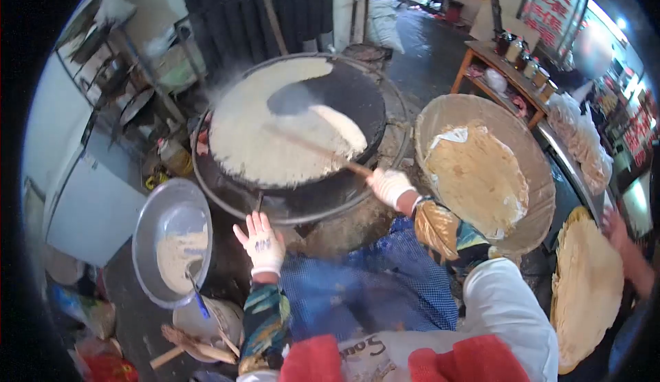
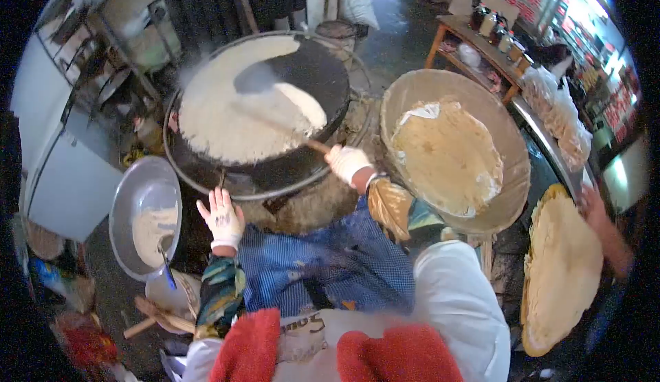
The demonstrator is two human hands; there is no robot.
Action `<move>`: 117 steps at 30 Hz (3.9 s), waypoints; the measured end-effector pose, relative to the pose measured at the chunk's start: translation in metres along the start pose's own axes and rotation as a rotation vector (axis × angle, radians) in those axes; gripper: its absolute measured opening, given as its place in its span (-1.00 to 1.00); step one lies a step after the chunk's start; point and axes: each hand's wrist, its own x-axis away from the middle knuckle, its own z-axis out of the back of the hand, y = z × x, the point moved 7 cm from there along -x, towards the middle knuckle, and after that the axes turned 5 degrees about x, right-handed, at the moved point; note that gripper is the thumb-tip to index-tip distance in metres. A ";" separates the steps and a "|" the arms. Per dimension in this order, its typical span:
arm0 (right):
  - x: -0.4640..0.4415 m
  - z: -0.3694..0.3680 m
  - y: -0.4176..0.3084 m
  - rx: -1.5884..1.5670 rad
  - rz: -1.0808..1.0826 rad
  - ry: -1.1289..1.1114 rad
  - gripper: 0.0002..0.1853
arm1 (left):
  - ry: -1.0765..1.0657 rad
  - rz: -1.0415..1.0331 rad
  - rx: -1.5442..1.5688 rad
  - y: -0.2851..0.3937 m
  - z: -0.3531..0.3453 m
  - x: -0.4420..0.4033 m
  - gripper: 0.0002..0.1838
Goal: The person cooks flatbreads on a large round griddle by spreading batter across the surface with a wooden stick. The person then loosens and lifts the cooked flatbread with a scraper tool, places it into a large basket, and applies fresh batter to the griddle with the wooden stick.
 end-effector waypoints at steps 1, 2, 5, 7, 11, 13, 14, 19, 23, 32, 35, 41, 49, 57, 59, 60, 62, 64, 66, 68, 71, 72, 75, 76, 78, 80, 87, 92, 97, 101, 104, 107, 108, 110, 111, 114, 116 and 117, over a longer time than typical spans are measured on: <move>-0.003 -0.009 0.015 0.092 -0.026 0.053 -0.66 | -0.016 0.018 -0.005 -0.005 0.000 0.000 -0.36; -0.015 -0.013 0.033 0.185 -0.048 0.117 -0.66 | -0.024 0.040 -0.010 -0.010 -0.002 -0.004 -0.33; -0.025 -0.016 0.046 -0.158 -0.264 0.180 -0.59 | -0.074 0.117 -0.021 -0.029 -0.010 -0.010 -0.37; -0.014 -0.002 0.019 -0.161 -0.191 0.138 -0.56 | -0.019 0.119 -0.032 -0.028 -0.008 -0.008 -0.37; 0.006 -0.029 -0.027 0.014 0.006 -0.097 -0.57 | 0.088 -0.064 0.240 0.045 0.017 0.003 -0.47; -0.020 -0.047 0.014 0.168 -0.063 -0.025 -0.59 | 0.042 -0.116 0.238 0.079 0.014 0.012 -0.41; -0.018 -0.035 0.044 -0.109 -0.287 0.040 -0.54 | 0.066 -0.136 0.228 0.088 0.010 0.018 -0.36; -0.011 -0.009 0.027 0.006 -0.250 0.015 -0.56 | 0.056 -0.109 0.141 0.075 0.008 0.012 -0.34; -0.020 -0.020 0.050 -0.061 -0.369 0.025 -0.57 | 0.092 -0.132 0.148 0.058 0.007 0.018 -0.35; -0.027 -0.011 0.048 -0.104 -0.368 0.041 -0.56 | 0.053 -0.115 0.121 0.032 0.005 0.013 -0.37; -0.008 0.010 0.014 -0.041 -0.204 0.244 -0.61 | 0.091 -0.083 0.184 0.025 0.017 0.007 -0.40; -0.012 -0.003 0.042 -0.191 -0.359 0.082 -0.57 | 0.017 -0.028 0.104 0.006 0.008 0.006 -0.37; -0.002 -0.012 0.058 -0.272 -0.429 0.041 -0.59 | 0.028 0.036 0.030 -0.029 -0.017 0.000 -0.34; 0.009 -0.012 0.046 -0.242 -0.349 0.026 -0.60 | 0.008 -0.115 0.221 0.053 0.005 0.008 -0.35; 0.000 -0.011 0.052 -0.333 -0.369 0.066 -0.59 | -0.047 -0.124 0.207 0.077 0.006 0.017 -0.31; -0.004 -0.009 0.045 -0.303 -0.270 0.144 -0.61 | -0.061 -0.134 0.204 0.078 0.002 0.017 -0.31; 0.007 -0.001 0.027 -0.319 -0.276 0.082 -0.64 | 0.016 -0.119 0.127 0.073 0.005 0.020 -0.29; 0.016 -0.015 0.005 0.013 0.066 0.043 -0.66 | -0.033 -0.104 0.138 0.065 0.010 0.018 -0.30; 0.000 -0.033 0.044 0.023 -0.153 0.014 -0.66 | -0.068 -0.113 0.105 0.055 0.008 0.016 -0.29; -0.008 -0.015 0.059 -0.207 -0.331 0.072 -0.64 | -0.011 -0.136 0.094 0.046 0.007 0.017 -0.31; -0.009 -0.005 0.040 -0.257 -0.291 0.146 -0.59 | -0.026 -0.119 0.076 0.035 0.006 0.015 -0.31; -0.009 -0.007 0.028 -0.235 -0.241 0.077 -0.59 | -0.031 -0.097 0.067 0.031 0.005 0.013 -0.31; -0.021 -0.038 0.039 -0.046 -0.225 0.043 -0.60 | -0.035 -0.036 0.050 0.017 0.001 0.007 -0.33; -0.031 -0.040 0.049 0.053 -0.168 0.088 -0.60 | -0.027 -0.028 0.052 0.014 0.005 0.006 -0.34; -0.031 -0.021 0.055 -0.147 -0.352 0.167 -0.61 | -0.016 -0.021 0.057 0.005 -0.001 0.005 -0.35; -0.026 -0.006 0.035 -0.206 -0.288 0.149 -0.59 | -0.009 -0.015 0.050 -0.001 0.001 0.004 -0.35; -0.031 -0.022 0.038 -0.042 -0.231 0.041 -0.57 | -0.030 0.088 -0.007 -0.035 -0.011 -0.006 -0.39; -0.023 -0.005 0.014 -0.141 -0.221 0.110 -0.55 | -0.021 0.084 0.077 -0.020 0.009 -0.011 -0.42; -0.023 -0.015 0.046 -0.156 -0.409 0.033 -0.53 | -0.010 -0.095 0.240 0.053 0.003 0.012 -0.38; -0.015 -0.002 0.014 -0.164 -0.210 0.043 -0.53 | 0.037 -0.115 0.153 0.050 0.003 0.020 -0.27; -0.012 -0.032 0.021 -0.095 -0.204 -0.070 -0.52 | 0.008 -0.093 0.116 0.036 -0.003 0.017 -0.25; -0.023 -0.025 0.055 -0.167 -0.383 -0.022 -0.56 | 0.008 -0.090 0.107 0.021 -0.003 0.015 -0.25; -0.027 -0.022 0.054 -0.183 -0.375 0.019 -0.56 | -0.002 -0.103 0.101 0.018 -0.005 0.017 -0.25; -0.026 -0.009 0.024 -0.024 -0.179 0.017 -0.56 | -0.020 -0.068 0.109 0.009 -0.005 0.011 -0.25; -0.019 -0.007 0.019 -0.096 -0.246 0.010 -0.55 | -0.013 -0.059 0.101 0.006 -0.004 0.010 -0.26; -0.016 -0.027 0.031 -0.108 -0.278 -0.033 -0.55 | -0.010 -0.017 0.074 -0.005 -0.004 0.006 -0.29; -0.026 -0.021 0.055 -0.148 -0.362 0.101 -0.60 | 0.006 -0.009 0.065 -0.013 -0.006 0.002 -0.30; -0.031 -0.017 0.055 -0.140 -0.320 0.121 -0.59 | -0.011 0.012 0.069 -0.017 -0.006 0.001 -0.31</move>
